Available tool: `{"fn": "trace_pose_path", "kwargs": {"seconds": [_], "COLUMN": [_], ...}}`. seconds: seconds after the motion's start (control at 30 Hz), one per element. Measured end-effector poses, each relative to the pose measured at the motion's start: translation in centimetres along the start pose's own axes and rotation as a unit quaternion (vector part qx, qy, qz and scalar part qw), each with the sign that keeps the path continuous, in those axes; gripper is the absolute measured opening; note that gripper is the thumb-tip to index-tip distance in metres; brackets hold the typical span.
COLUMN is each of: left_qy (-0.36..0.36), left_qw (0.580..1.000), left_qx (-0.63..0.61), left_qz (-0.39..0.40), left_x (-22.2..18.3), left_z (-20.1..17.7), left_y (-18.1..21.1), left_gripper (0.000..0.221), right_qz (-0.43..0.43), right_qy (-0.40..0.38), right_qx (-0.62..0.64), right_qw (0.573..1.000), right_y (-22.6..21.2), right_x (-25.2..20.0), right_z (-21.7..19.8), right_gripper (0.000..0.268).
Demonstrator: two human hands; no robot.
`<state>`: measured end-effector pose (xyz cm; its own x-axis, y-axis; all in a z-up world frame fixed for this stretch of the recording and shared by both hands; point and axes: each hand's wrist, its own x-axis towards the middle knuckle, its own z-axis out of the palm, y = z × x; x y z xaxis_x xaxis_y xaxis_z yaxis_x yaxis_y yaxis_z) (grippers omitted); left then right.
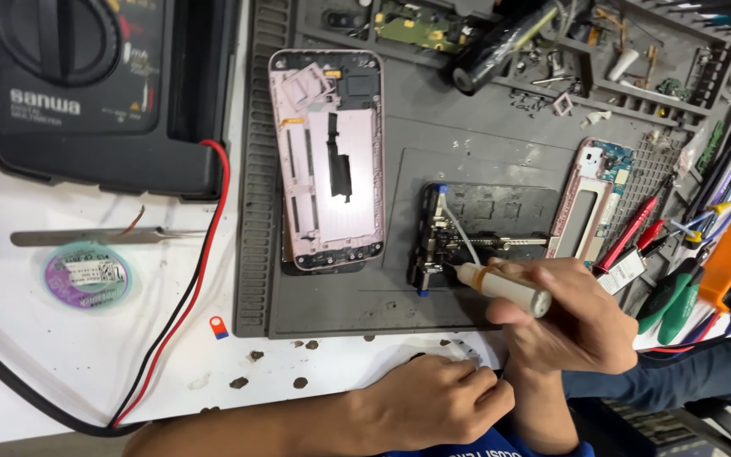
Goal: Repairing a mobile phone by soldering components on the motherboard and cleaning parts with solvent.
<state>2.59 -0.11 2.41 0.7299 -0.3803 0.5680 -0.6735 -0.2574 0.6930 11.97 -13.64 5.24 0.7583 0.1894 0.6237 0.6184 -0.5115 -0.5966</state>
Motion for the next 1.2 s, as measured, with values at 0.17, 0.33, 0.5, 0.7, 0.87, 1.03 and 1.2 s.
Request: {"fn": "trace_pose_path", "kwargs": {"seconds": [0.17, 0.33, 0.5, 0.7, 0.87, 1.03, 1.2], "left_qy": [-0.031, -0.043, -0.149, -0.185, -0.139, -0.071, -0.085], "left_qw": [0.999, 0.988, 0.966, 0.942, 0.969, 0.994, 0.987], "left_qx": [-0.04, -0.151, -0.207, -0.266, -0.199, -0.082, -0.13], "left_qz": [-0.011, -0.012, -0.05, -0.084, -0.054, -0.031, -0.032], "left_x": [0.7, -0.4, -3.0, -3.7, -3.8, -3.3, -2.7], "left_z": [-1.1, 0.4, 3.1, 3.5, 3.7, 3.3, 2.0], "left_y": [0.2, -0.7, -1.3, -1.8, -1.8, -1.6, -1.7], "left_gripper": [0.011, 0.014, 0.016, 0.016, 0.014, 0.011, 0.007], "right_qz": [0.003, 0.011, 0.1, 0.218, 0.161, 0.156, 0.127], "right_qy": [-0.013, -0.023, -0.03, -0.075, -0.045, -0.099, -0.102], "right_qx": [-0.01, -0.002, -0.049, -0.05, -0.053, -0.057, -0.056], "right_qw": [1.0, 1.0, 0.993, 0.972, 0.984, 0.981, 0.985], "right_y": [-0.7, -0.6, -1.5, -3.0, -1.7, -1.9, -2.2], "right_x": [0.6, 0.9, 1.0, 0.8, 0.1, 0.1, 0.2], "right_z": [-0.2, 0.2, 0.8, 0.5, 1.1, -0.1, 0.3], "right_gripper": [0.046, 0.048, 0.045, 0.037, 0.033, 0.037, 0.043]}}
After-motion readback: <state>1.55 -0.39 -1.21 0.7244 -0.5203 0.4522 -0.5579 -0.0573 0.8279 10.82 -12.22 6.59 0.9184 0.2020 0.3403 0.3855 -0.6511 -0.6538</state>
